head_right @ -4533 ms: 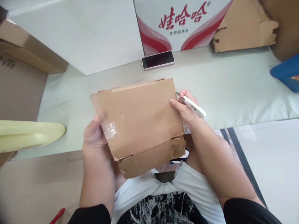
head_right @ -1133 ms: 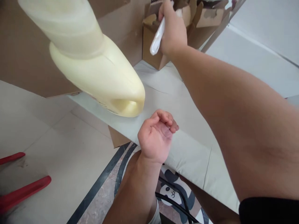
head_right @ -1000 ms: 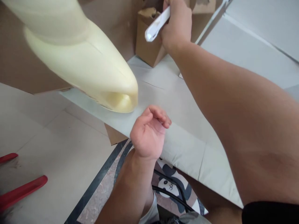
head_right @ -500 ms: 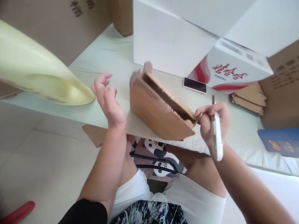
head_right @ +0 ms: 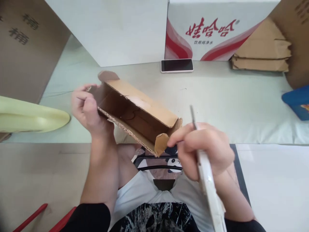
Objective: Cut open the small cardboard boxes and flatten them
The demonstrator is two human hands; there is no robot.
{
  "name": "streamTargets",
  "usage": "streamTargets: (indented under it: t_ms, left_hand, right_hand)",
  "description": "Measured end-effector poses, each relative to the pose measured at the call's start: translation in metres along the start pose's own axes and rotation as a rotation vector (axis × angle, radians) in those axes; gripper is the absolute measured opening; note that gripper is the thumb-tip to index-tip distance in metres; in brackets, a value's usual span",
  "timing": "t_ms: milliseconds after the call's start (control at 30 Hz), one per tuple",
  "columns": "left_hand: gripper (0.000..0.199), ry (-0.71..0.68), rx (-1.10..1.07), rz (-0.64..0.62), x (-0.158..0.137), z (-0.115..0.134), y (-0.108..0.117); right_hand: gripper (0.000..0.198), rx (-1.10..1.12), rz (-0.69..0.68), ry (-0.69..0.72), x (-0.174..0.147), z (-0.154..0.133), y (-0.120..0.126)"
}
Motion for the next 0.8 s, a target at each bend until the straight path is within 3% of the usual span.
streamTargets:
  t_ms: [100, 200, 300, 433, 567, 700, 800]
  left_hand:
    - [0.040, -0.016, 0.024, 0.040, 0.002, 0.002, -0.002]
    - [0.027, -0.022, -0.023, 0.096, 0.003, 0.005, -0.002]
    - [0.019, 0.023, -0.111, 0.112, 0.003, 0.003, -0.003]
    - [0.022, 0.007, -0.210, 0.095, 0.001, 0.001, -0.003]
    - [0.028, 0.011, -0.321, 0.026, -0.002, -0.003, -0.006]
    - [0.035, 0.064, -0.326, 0.016, -0.007, -0.004, -0.004]
    - [0.034, 0.138, -0.276, -0.001, -0.009, -0.003, -0.006]
  right_hand:
    - [0.031, 0.032, -0.081, 0.083, 0.002, -0.005, 0.004]
    - [0.032, -0.060, -0.125, 0.063, 0.005, -0.004, 0.004]
    - [0.030, -0.202, -0.227, -0.052, 0.005, -0.007, -0.001]
    - [0.027, -0.329, -0.191, -0.165, 0.005, -0.012, 0.009]
    - [0.021, -0.376, -0.414, -0.133, 0.005, -0.001, -0.001]
    - [0.021, -0.266, -0.289, -0.054, 0.012, 0.005, 0.003]
    - [0.023, -0.202, -0.203, -0.133, 0.010, 0.016, 0.000]
Point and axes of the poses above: each hand's wrist, its own x-axis towards the middle knuckle, its own y-axis out of the back of the hand, z = x × y, the point moved 8 cm from there along x, towards the middle knuckle, and after that the axes turned 3 degrees about y, right-handed, at the moved point
